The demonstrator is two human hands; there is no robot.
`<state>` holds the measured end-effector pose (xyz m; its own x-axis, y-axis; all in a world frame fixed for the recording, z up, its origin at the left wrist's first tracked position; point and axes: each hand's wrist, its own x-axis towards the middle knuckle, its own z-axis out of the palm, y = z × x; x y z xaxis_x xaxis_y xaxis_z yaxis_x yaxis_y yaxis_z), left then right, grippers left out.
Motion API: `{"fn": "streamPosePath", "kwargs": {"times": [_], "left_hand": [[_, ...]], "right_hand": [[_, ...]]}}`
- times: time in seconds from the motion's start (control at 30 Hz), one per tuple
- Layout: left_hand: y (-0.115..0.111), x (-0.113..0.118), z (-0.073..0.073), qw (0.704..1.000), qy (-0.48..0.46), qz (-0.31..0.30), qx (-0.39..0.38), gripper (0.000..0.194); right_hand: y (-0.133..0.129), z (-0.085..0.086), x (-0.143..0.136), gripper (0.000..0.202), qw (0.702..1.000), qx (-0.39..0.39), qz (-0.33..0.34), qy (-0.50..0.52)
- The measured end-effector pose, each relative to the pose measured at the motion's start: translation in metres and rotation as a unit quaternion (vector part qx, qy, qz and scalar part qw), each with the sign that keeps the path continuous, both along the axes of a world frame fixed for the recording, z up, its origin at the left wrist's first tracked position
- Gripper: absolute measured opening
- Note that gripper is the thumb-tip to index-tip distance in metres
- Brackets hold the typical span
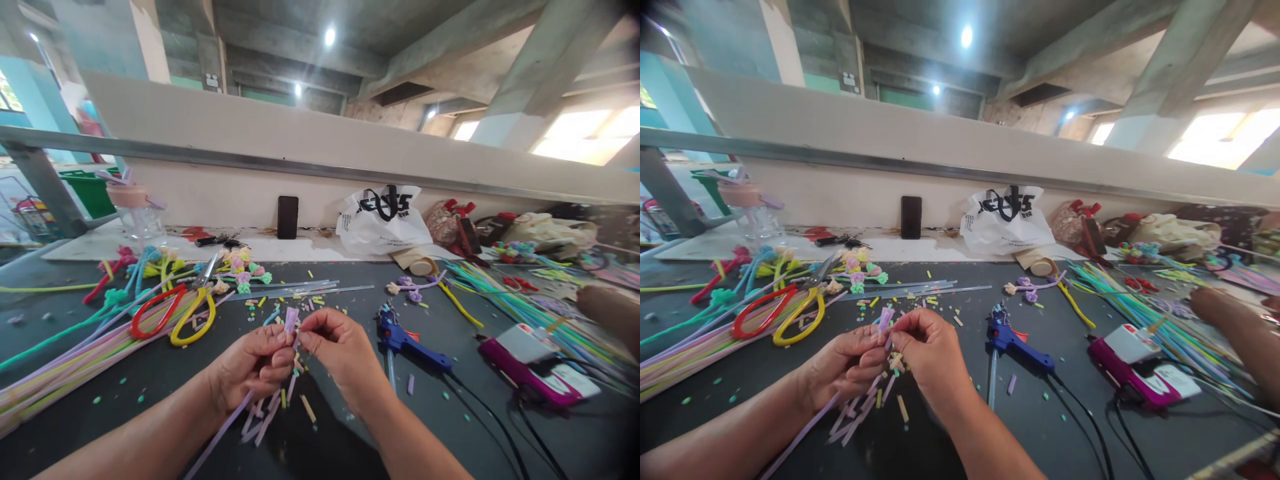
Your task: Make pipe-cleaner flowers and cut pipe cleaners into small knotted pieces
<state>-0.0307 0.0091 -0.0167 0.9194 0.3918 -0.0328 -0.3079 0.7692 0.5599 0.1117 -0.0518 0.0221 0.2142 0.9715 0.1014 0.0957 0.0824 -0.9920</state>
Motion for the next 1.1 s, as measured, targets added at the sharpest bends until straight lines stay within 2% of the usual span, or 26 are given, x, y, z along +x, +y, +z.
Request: {"fn": "streamPosePath", "kwargs": {"times": [0.13,0.4,0.93,1.1], "left_hand": [[0.001,0.0,0.0,1.0,0.007,0.001,0.0,0.008],[0.001,0.001,0.001,0.999,0.031,-0.025,0.01,0.009],[0.002,0.003,-0.005,0.997,0.049,-0.031,0.049,0.006],[0.001,0.003,-0.006,0.997,0.054,-0.03,0.051,0.007]], "right_hand": [[0.001,0.004,0.005,0.007,1.0,-0.01,-0.003,0.011],[0.0,0.011,0.011,0.001,0.996,0.038,-0.035,-0.071],[0.0,0.007,0.011,0.003,0.993,0.028,-0.029,-0.114],[0.002,0.004,0.012,0.004,0.987,0.029,-0.042,-0.155]]}}
